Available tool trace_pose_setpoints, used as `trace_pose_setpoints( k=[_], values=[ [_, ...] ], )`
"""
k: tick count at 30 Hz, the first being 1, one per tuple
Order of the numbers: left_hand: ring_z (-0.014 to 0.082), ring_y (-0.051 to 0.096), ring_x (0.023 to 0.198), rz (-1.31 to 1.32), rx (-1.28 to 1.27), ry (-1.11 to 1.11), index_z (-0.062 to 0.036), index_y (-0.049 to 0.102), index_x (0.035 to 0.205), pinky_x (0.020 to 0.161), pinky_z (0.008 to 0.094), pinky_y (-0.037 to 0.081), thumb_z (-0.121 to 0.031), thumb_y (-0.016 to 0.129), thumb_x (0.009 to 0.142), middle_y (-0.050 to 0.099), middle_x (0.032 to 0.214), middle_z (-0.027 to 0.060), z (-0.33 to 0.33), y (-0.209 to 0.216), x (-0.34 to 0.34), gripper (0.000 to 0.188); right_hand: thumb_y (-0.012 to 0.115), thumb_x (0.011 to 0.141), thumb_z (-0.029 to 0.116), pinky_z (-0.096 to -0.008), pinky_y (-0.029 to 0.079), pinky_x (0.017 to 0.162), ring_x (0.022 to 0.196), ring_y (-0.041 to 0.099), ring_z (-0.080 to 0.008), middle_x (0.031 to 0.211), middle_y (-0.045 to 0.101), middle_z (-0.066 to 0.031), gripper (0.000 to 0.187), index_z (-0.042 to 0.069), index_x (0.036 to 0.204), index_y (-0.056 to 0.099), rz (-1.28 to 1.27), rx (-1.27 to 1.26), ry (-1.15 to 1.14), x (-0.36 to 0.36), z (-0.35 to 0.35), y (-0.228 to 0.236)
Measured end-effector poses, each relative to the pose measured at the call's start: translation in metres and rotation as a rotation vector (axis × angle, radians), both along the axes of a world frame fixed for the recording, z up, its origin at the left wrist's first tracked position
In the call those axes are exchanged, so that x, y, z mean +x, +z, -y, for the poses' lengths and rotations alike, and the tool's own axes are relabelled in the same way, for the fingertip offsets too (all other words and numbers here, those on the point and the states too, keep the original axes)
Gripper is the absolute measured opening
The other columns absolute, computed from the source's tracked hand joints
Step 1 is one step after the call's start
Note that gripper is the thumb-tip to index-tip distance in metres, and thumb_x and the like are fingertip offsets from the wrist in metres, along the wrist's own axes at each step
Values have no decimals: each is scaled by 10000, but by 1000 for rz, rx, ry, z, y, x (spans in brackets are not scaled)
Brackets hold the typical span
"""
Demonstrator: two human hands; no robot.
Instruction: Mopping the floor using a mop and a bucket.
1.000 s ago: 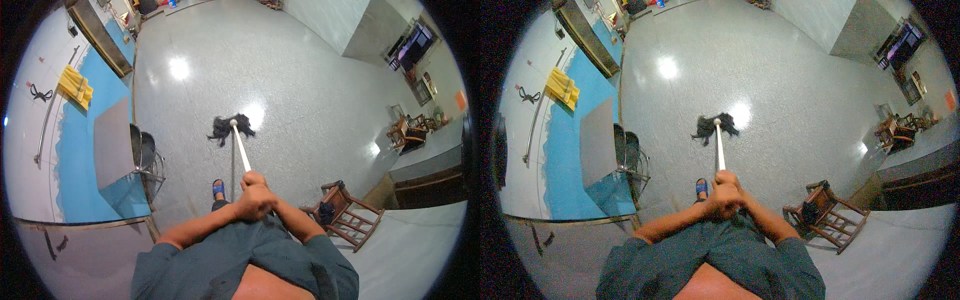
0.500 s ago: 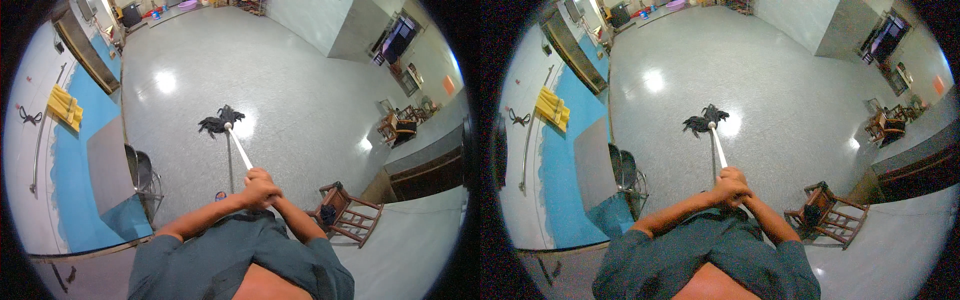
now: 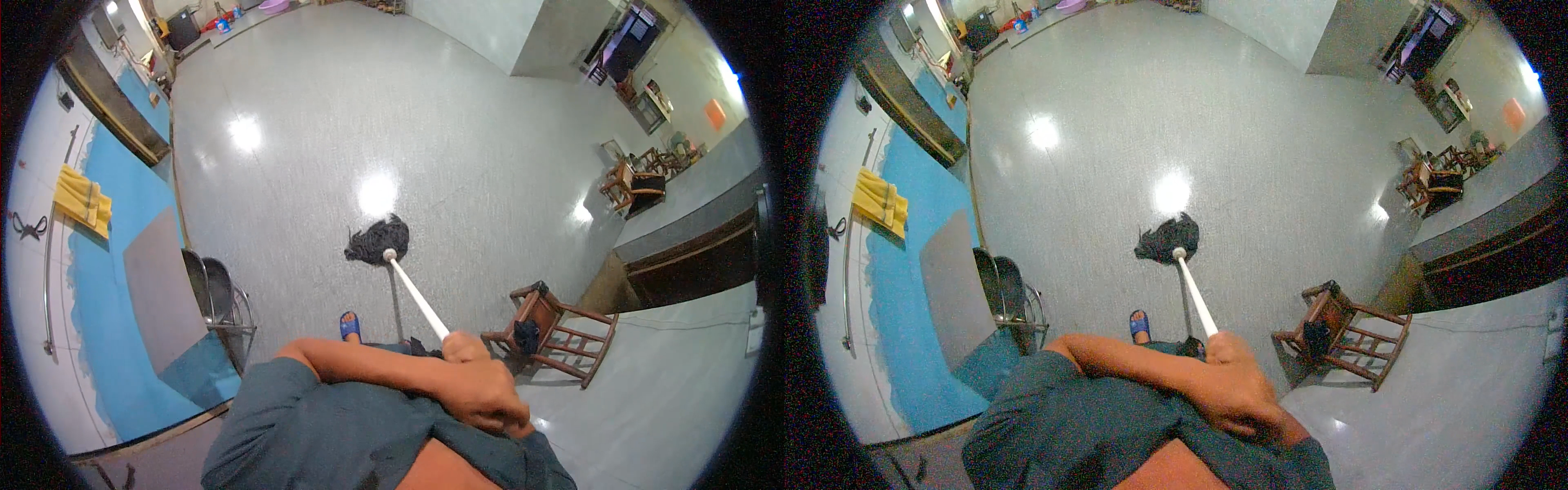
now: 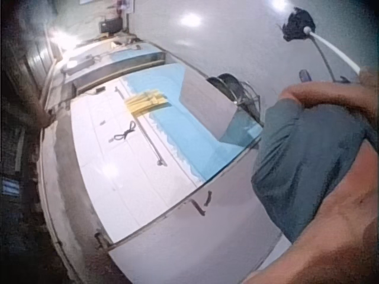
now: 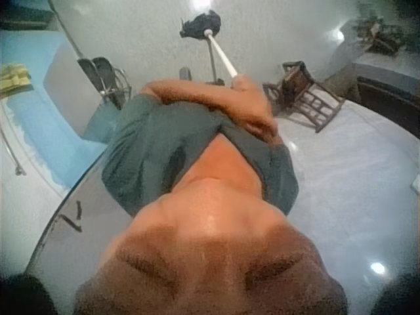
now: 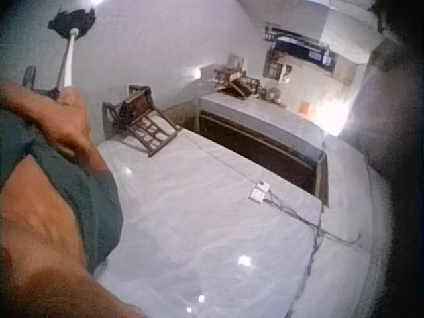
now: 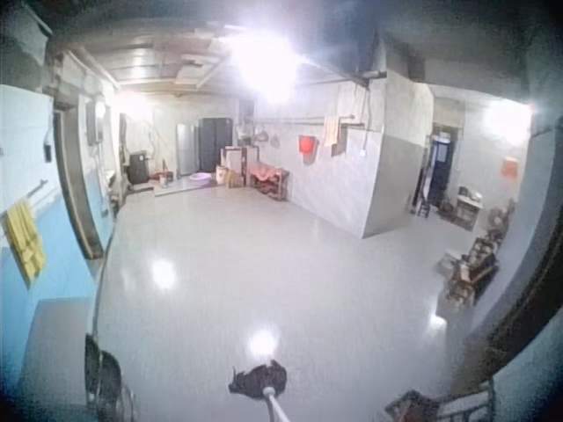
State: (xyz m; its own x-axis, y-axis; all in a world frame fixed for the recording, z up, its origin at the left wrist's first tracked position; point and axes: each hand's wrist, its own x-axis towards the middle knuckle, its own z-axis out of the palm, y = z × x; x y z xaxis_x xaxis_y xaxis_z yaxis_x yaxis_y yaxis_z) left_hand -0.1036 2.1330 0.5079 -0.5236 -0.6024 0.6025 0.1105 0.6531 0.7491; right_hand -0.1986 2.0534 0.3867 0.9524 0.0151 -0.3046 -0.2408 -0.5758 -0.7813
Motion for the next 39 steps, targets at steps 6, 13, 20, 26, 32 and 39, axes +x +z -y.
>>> trace_pose_setpoints(
  k=[6, 13, 20, 26, 32, 39],
  values=[
    [295, 593, 691, 127, -141, 585, -121, 606, 844, 589, 424, 422, -125, 626, 657, 609, 722, 74, -1, -73, 55, 188, 637, 711, 233, -374, 477, 569, 665, 612, -303, 671, 591, -155, 207, 42, 647, 594, -91, -293, -390, 93, -10, -24],
    [279, 548, 811, 229, 145, 1122, -53, 607, 798, 729, 394, 407, -38, 599, 634, 578, 778, 89, -37, -166, 141, 164, 647, 712, 111, -368, 444, 657, 728, 523, -261, 740, 523, -97, 148, 34, 699, 521, 1030, 7, -277, 208, -1, -127],
    [285, 553, 867, 330, 206, 1088, -45, 613, 789, 786, 381, 443, -78, 655, 654, 598, 840, 117, -29, -189, 132, 144, 685, 689, 61, -351, 439, 753, 829, 529, -268, 831, 546, -107, 170, 34, 708, 518, 647, 67, -217, 189, 2, -145],
    [322, 604, 744, 497, 138, 509, -115, 571, 1065, 678, 404, 471, -174, 688, 707, 620, 807, 162, 6, -88, 58, 382, 661, 696, 12, -317, 434, 740, 789, 554, -233, 772, 555, -81, 125, 27, 724, 541, 550, -125, -587, 88, -21, -15],
    [374, 592, 666, 223, 37, -135, -110, 579, 980, 570, 453, 455, -246, 633, 768, 618, 722, 150, 4, 7, 6, 257, 619, 770, 100, -304, 465, 709, 735, 576, -178, 779, 582, -61, 80, 40, 804, 577, 633, 480, 97, -7, 9, -61],
    [390, 582, 628, 263, -2, -61, -103, 572, 890, 536, 492, 422, -231, 596, 768, 597, 674, 162, 10, -15, -1, 179, 511, 882, 109, -263, 427, 767, 738, 514, -126, 814, 535, -17, 169, 61, 1045, 516, 1053, 391, -194, 12, -27, -11]
  ],
)
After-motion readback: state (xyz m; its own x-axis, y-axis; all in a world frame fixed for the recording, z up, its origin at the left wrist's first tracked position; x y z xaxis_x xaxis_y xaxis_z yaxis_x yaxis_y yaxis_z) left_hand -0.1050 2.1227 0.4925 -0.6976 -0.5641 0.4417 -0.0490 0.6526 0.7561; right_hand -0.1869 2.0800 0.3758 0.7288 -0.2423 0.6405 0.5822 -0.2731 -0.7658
